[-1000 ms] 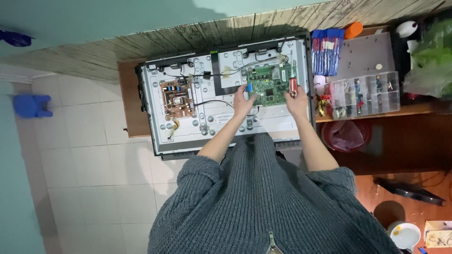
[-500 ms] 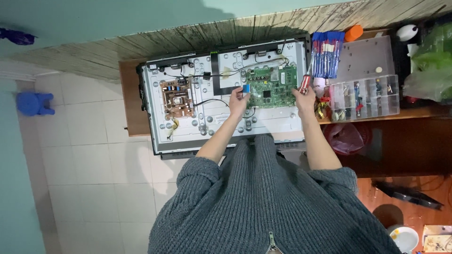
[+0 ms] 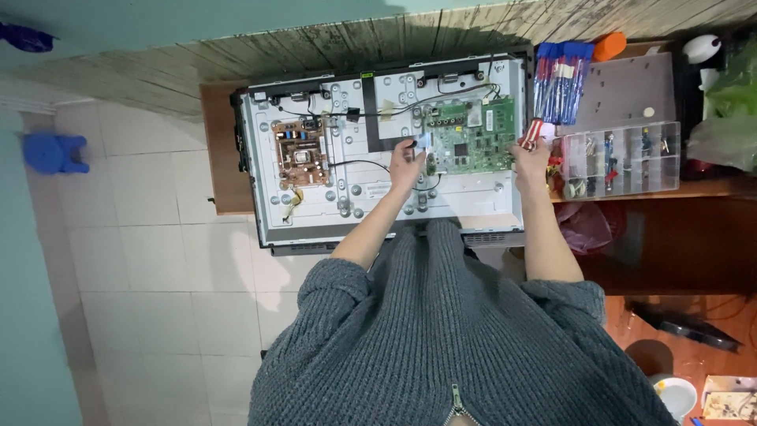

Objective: Disassembling the internal components of a television by unscrewing boards and disconnecting cables.

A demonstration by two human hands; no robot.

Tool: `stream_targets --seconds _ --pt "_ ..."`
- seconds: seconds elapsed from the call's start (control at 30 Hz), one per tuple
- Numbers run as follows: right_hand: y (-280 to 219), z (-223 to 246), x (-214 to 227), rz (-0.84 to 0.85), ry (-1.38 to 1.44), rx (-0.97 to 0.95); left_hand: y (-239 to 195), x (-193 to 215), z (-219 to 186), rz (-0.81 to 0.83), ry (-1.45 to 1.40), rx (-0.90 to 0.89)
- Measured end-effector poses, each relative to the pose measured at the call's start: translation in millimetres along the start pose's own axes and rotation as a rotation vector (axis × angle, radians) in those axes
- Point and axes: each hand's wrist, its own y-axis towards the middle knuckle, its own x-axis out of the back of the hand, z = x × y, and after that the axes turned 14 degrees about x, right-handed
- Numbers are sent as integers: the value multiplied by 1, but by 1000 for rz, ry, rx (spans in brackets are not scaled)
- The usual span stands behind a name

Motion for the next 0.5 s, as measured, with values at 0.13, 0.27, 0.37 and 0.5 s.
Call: stream_targets --seconds 0.13,0.27,0.37,0.5 --pt "4 -3 2 8 15 -56 28 -2 19 -7 -59 -4" --pt "3 -8 0 12 73 -92 29 -3 14 -4 -77 -1" --pt "6 -14 -2 9 72 -100 27 -2 14 -1 -75 -28" --pt "8 -23 -1 3 46 -82 24 -5 13 -44 -45 -53"
